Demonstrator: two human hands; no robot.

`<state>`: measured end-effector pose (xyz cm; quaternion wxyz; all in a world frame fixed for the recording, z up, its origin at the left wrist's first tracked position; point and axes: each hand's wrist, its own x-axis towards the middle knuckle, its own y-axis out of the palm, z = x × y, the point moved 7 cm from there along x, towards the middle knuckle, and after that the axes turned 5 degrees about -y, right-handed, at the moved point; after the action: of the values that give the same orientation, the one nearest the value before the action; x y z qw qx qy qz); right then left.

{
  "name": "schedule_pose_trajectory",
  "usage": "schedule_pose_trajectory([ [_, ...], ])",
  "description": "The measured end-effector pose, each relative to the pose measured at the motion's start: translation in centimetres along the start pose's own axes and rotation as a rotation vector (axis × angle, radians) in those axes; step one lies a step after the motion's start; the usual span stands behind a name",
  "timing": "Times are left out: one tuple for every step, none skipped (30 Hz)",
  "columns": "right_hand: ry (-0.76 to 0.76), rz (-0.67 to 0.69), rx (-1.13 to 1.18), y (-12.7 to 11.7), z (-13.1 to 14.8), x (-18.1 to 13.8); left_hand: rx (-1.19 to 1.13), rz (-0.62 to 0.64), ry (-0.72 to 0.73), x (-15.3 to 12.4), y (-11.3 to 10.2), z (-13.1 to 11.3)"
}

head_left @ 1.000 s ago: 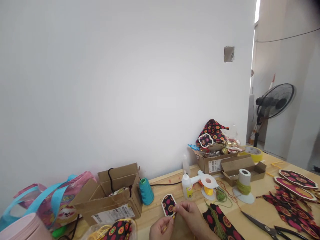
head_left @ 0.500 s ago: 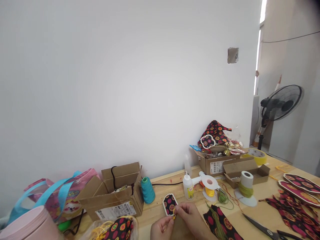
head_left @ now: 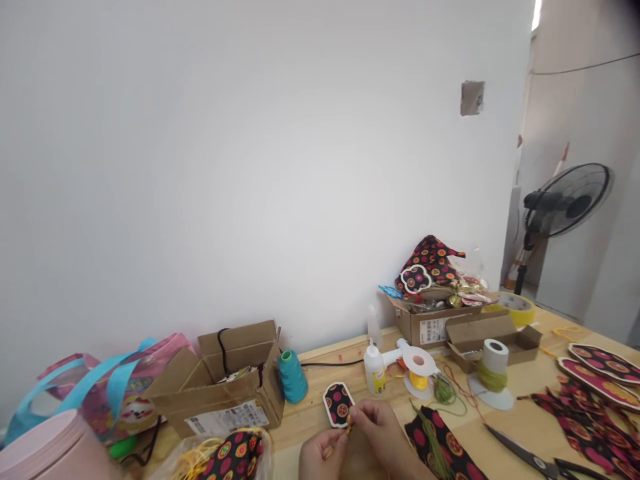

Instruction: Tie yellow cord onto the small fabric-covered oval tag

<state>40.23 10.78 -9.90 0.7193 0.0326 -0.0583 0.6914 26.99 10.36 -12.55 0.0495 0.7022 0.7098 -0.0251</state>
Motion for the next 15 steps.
schedule_pose_trajectory([
  [0.002, -0.007, -0.003, -0.1, -0.1, 0.0, 0.007, -0.004, -0.001, 0.0, -0.1, 0.0],
  [0.003, -0.011, -0.006, -0.2, -0.1, 0.1, 0.011, -0.012, -0.001, 0.1, -0.2, 0.1],
  [0.003, -0.014, -0.010, -0.2, -0.1, 0.1, 0.012, -0.021, -0.001, 0.1, -0.4, 0.2],
  [0.002, -0.015, -0.015, -0.3, 0.0, 0.2, 0.009, -0.032, -0.002, 0.1, -0.5, 0.3],
  [-0.001, -0.014, -0.022, -0.5, 0.1, 0.2, 0.002, -0.043, -0.003, 0.1, -0.6, 0.4],
  [-0.003, -0.012, -0.030, -0.6, 0.2, 0.3, -0.006, -0.052, -0.004, 0.1, -0.7, 0.4],
  [-0.004, -0.009, -0.038, -0.8, 0.3, 0.4, -0.014, -0.057, -0.008, 0.0, -0.7, 0.5],
  [-0.001, 0.000, -0.042, -0.9, 0.4, 0.4, -0.022, -0.060, -0.014, 0.0, -0.7, 0.5],
  [0.007, 0.019, -0.043, -0.9, 0.4, 0.4, -0.029, -0.061, -0.019, -0.1, -0.6, 0.5],
  [0.020, 0.046, -0.039, -0.7, 0.4, 0.4, -0.035, -0.060, -0.026, -0.1, -0.6, 0.5],
  [0.035, 0.076, -0.031, -0.6, 0.3, 0.3, -0.043, -0.054, -0.035, -0.2, -0.5, 0.4],
  [0.048, 0.103, -0.023, -0.4, 0.2, 0.1, -0.052, -0.044, -0.047, -0.2, -0.4, 0.3],
  [0.060, 0.123, -0.013, -0.1, 0.1, -0.1, -0.064, -0.028, -0.060, -0.3, -0.2, 0.2],
  [0.057, 0.132, -0.007, 0.0, 0.1, -0.4, -0.078, -0.007, -0.076, -0.3, -0.1, 0.0],
  [0.033, 0.139, -0.012, 0.2, 0.2, -0.7, -0.092, 0.016, -0.090, -0.4, 0.0, -0.1],
])
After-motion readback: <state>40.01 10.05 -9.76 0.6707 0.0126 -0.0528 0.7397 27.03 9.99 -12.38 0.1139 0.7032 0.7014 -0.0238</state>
